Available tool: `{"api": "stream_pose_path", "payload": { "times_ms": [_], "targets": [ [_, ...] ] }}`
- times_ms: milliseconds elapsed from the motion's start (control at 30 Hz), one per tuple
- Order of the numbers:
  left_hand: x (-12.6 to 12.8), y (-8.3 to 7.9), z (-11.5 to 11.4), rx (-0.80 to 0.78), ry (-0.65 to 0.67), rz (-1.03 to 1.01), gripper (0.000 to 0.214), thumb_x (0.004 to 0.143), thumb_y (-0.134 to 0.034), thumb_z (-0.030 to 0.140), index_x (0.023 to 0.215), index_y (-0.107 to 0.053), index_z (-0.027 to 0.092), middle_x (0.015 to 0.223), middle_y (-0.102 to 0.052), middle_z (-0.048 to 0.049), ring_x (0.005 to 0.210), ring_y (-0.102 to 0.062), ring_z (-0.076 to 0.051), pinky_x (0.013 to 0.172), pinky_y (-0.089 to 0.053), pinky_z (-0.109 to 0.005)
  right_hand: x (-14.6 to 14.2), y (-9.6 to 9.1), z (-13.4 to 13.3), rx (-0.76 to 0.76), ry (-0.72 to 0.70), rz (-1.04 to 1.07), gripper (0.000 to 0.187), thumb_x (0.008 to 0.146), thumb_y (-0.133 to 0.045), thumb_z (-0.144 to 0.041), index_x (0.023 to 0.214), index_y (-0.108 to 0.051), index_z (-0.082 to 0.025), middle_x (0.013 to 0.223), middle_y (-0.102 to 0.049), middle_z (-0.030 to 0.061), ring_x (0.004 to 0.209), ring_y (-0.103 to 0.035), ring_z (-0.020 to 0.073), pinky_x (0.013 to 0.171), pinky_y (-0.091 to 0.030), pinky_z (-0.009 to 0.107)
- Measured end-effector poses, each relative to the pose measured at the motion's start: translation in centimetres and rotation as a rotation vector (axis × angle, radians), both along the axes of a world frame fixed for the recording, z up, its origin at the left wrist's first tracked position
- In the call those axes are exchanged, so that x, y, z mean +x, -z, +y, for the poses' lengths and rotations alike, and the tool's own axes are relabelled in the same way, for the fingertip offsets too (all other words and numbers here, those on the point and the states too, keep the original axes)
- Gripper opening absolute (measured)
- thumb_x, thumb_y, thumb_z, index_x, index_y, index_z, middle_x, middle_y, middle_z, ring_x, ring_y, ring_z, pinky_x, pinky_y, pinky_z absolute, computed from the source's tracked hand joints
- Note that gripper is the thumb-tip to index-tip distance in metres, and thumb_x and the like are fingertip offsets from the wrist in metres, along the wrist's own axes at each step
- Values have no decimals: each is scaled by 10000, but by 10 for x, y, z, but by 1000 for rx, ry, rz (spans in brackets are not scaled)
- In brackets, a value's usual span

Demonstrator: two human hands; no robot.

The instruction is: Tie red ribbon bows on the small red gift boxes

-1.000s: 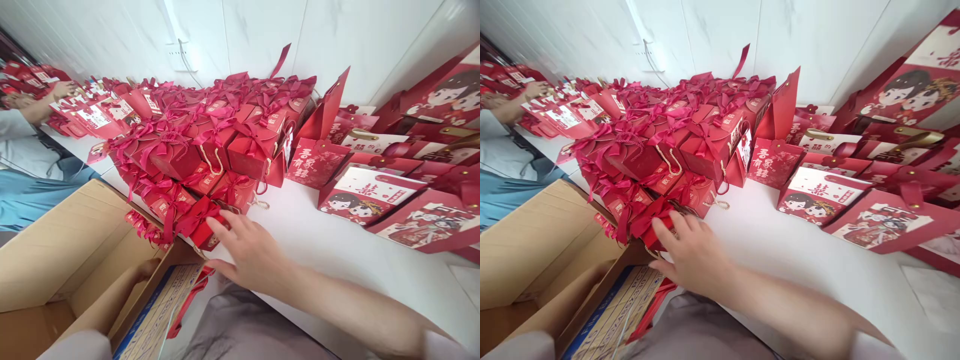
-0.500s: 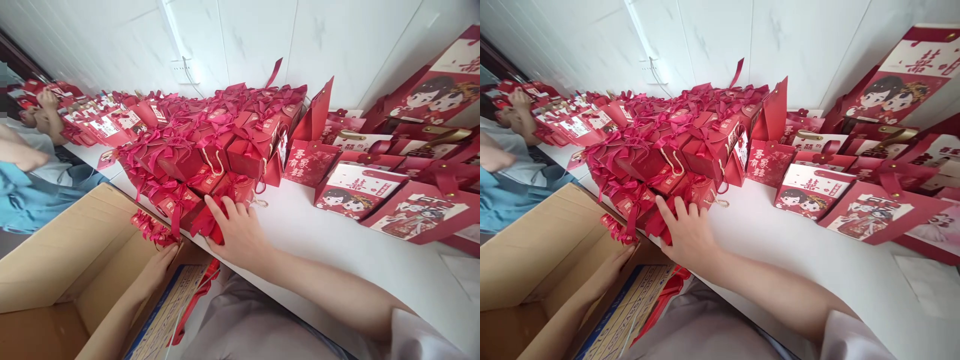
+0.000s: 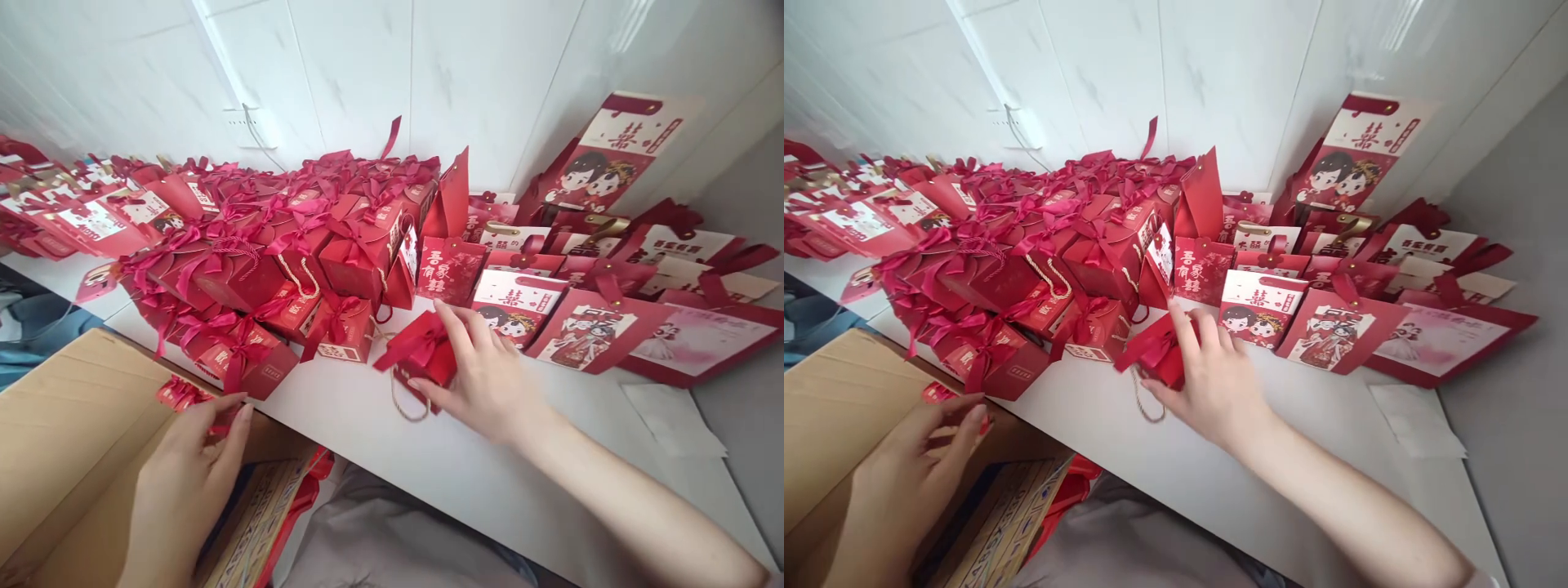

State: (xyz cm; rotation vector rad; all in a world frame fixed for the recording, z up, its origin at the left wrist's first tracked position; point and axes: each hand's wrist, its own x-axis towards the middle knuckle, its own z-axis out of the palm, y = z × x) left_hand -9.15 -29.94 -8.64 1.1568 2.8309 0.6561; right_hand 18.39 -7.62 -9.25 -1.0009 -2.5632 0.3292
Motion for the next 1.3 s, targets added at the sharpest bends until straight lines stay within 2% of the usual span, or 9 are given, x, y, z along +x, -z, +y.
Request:
{"api": "stream_pose_path", "payload": {
  "times_ms": [100,233,400,500,633,767,867,1033,1300],
  "targets": [
    [31,-10,34,244,167,204,297,971,-486,457,1041,-669,234,1065,-712,-67,969,-664,-224,928,-508,-364,9,-6,12,-86,10,-103,943,900,-498,-732,1599,-233,-157,1569,-384,254,1134,-660,451,758,-594,543],
    [53,-24,87,475,647,-13,174,972,-540,276,954,-697,205,957,-724,-50,941,-676,-197,867,-535,-321,31,-29,27,-141,29,-102,743,1000,-373,-643,1597,-241,-221,1412,-603,172,998,-735,354,745,-594,470],
    [66,-41,170,290,1155,-265,195,948,-593,246,1104,-703,207,1118,-715,-59,1009,-675,-183,859,-555,-290,40,-34,40,-126,104,-103,680,984,-452,-612,1534,-370,-220,1309,-682,156,1108,-695,367,813,-572,464],
    [77,-30,209,266,1156,-326,229,961,-541,204,1141,-680,216,1177,-680,-50,1046,-660,-165,917,-541,-287,22,-16,38,-97,54,-111,962,866,-534,-757,1590,-272,-179,1449,-571,190,1247,-607,403,977,-511,532],
    [84,0,228,379,1109,-287,282,956,-534,177,1202,-653,246,1256,-627,-41,1174,-600,-166,1010,-494,-299,2,-2,29,-29,123,-251,1074,839,-596,-734,1598,-236,-65,1226,-688,240,1153,-645,438,988,-461,578],
    [78,15,223,358,960,-201,290,949,-600,330,1221,-634,235,1228,-611,-59,1059,-618,-182,955,-509,-322,19,-22,25,-269,24,-217,905,941,-366,-758,1592,-262,-138,779,-750,85,852,-736,338,762,-524,433],
    [71,12,220,215,984,-249,333,961,-567,385,1261,-614,248,1154,-649,-47,937,-637,-178,872,-527,-323,39,-40,30,-284,23,-165,595,1015,-337,-636,1448,-490,-258,803,-748,46,821,-728,286,676,-486,355],
    [69,4,216,12,1180,-287,760,776,-788,462,1447,-465,308,1328,-630,-63,1143,-625,-266,988,-516,-393,46,-36,46,-181,16,-107,291,1027,-474,-414,1206,-609,-227,896,-722,57,820,-692,240,675,-475,323],
    [72,21,220,77,1155,-307,370,860,-503,99,1191,-591,240,1410,-574,-59,1246,-595,-234,1026,-522,-377,38,-30,34,-257,-375,-165,146,949,-631,-282,1075,-653,-212,1097,-653,68,863,-670,197,658,-475,289]
  ]
}}
